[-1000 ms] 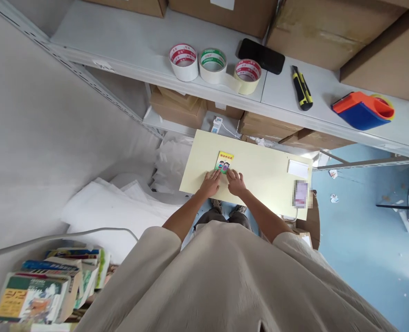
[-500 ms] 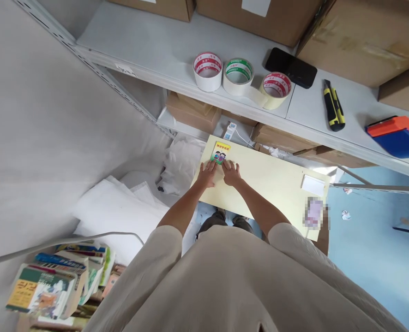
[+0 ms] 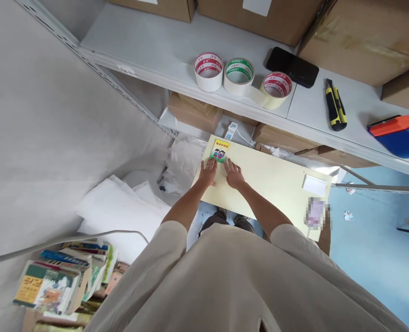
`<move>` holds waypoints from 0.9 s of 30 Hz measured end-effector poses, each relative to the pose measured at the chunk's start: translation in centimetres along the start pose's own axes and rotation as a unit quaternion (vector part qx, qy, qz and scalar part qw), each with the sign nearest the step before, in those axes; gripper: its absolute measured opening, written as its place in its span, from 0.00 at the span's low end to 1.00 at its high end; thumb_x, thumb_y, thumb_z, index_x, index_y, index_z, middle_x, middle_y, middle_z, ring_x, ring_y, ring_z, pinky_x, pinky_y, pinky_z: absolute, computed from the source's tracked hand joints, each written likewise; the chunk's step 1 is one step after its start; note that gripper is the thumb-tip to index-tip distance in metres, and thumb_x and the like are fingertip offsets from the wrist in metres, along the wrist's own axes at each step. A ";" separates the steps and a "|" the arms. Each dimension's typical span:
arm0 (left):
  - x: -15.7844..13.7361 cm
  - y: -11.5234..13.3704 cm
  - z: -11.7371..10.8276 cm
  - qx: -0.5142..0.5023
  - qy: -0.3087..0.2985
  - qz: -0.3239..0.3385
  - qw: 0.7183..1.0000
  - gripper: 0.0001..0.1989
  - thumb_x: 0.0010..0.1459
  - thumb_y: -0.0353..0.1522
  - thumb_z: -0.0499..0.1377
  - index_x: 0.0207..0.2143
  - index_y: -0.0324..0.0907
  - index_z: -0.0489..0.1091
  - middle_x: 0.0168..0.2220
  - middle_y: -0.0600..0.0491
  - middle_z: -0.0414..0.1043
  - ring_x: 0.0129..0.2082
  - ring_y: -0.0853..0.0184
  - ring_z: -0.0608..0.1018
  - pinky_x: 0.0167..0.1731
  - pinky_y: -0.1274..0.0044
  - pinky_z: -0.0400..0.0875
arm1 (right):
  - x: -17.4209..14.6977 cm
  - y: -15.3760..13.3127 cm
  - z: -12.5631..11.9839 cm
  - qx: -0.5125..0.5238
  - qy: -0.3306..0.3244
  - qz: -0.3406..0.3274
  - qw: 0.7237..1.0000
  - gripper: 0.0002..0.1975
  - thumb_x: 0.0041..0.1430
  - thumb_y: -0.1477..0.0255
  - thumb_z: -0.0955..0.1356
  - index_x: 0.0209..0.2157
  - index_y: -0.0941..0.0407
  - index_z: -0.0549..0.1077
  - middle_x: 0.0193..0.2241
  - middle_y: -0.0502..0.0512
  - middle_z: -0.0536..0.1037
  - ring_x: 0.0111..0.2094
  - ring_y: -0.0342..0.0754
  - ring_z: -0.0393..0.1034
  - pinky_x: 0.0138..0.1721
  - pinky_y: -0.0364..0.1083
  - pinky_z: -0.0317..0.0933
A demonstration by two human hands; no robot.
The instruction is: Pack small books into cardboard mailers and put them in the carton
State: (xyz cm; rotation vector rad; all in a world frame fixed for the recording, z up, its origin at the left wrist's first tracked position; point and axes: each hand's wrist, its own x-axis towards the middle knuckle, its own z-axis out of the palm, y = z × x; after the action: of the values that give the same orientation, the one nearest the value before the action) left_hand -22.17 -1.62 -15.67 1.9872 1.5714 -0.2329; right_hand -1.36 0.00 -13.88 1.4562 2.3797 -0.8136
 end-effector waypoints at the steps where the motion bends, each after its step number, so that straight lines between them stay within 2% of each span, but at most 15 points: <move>1: 0.1 0.1 0.0 -0.001 0.001 0.000 1.000 0.78 0.48 0.42 0.84 0.89 0.39 0.42 0.88 0.27 0.37 0.88 0.30 0.40 0.82 0.37 0.29 | -1.0 0.4 0.2 0.001 0.005 0.001 1.000 0.52 0.67 0.76 0.67 0.88 0.61 0.45 0.88 0.68 0.39 0.86 0.67 0.44 0.83 0.64 0.43; 8: -0.2 0.4 -0.7 -0.004 0.001 -0.008 1.000 0.82 0.44 0.43 0.85 0.89 0.35 0.39 0.87 0.22 0.33 0.87 0.26 0.38 0.81 0.35 0.27 | -7.0 2.8 1.8 0.005 -0.011 0.047 0.999 0.50 0.68 0.76 0.67 0.87 0.63 0.48 0.87 0.74 0.43 0.86 0.66 0.48 0.83 0.62 0.44; 12: -1.3 1.9 -0.7 -0.006 0.024 -0.010 1.000 0.76 0.49 0.41 0.82 0.89 0.40 0.41 0.87 0.24 0.35 0.87 0.27 0.39 0.80 0.34 0.28 | -10.4 3.8 2.4 0.034 -0.022 0.085 0.996 0.49 0.68 0.77 0.67 0.87 0.59 0.50 0.87 0.74 0.47 0.85 0.65 0.50 0.81 0.64 0.51; 16: -2.0 6.0 -0.7 -0.024 0.066 -0.005 0.998 0.62 0.57 0.35 0.75 0.88 0.42 0.48 0.87 0.27 0.43 0.87 0.31 0.47 0.81 0.35 0.33 | -14.2 5.8 1.2 0.102 -0.007 0.142 0.985 0.43 0.72 0.73 0.67 0.85 0.57 0.58 0.85 0.74 0.53 0.75 0.66 0.71 0.74 0.61 0.67; 18: -1.9 9.0 -1.2 -0.039 0.084 -0.014 0.996 0.59 0.60 0.34 0.71 0.88 0.41 0.48 0.87 0.28 0.43 0.87 0.32 0.49 0.81 0.36 0.38 | -16.1 7.7 -0.6 0.133 0.051 0.160 0.977 0.41 0.72 0.72 0.67 0.83 0.58 0.61 0.84 0.75 0.57 0.71 0.66 0.75 0.73 0.62 0.70; 21: -1.1 13.7 -2.9 -0.052 0.130 0.020 0.990 0.55 0.64 0.33 0.67 0.88 0.40 0.47 0.88 0.30 0.41 0.87 0.35 0.49 0.83 0.39 0.40 | -19.2 11.9 -5.3 0.133 0.199 0.161 0.958 0.38 0.71 0.72 0.66 0.80 0.59 0.66 0.80 0.74 0.64 0.77 0.68 0.66 0.75 0.66 0.66; 24: -0.3 18.1 -5.0 -0.057 0.174 0.073 0.980 0.53 0.67 0.34 0.67 0.87 0.42 0.48 0.88 0.32 0.42 0.87 0.37 0.50 0.84 0.42 0.39 | -22.6 16.9 -11.8 0.082 0.347 0.148 0.923 0.36 0.73 0.70 0.65 0.80 0.57 0.65 0.77 0.75 0.67 0.78 0.68 0.63 0.76 0.70 0.64; 27: 0.1 22.1 -6.8 -0.060 0.202 0.095 0.973 0.51 0.68 0.35 0.67 0.87 0.43 0.50 0.88 0.32 0.44 0.87 0.37 0.51 0.84 0.43 0.41 | -25.6 21.6 -18.8 0.007 0.461 0.165 0.872 0.36 0.74 0.65 0.64 0.81 0.52 0.62 0.77 0.73 0.66 0.77 0.70 0.62 0.73 0.74 0.63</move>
State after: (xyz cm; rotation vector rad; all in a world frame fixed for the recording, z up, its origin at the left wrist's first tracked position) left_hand -2.98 -0.72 -2.72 2.1639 1.5714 0.3577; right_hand 31.38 -0.82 6.20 2.5834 2.5151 0.0012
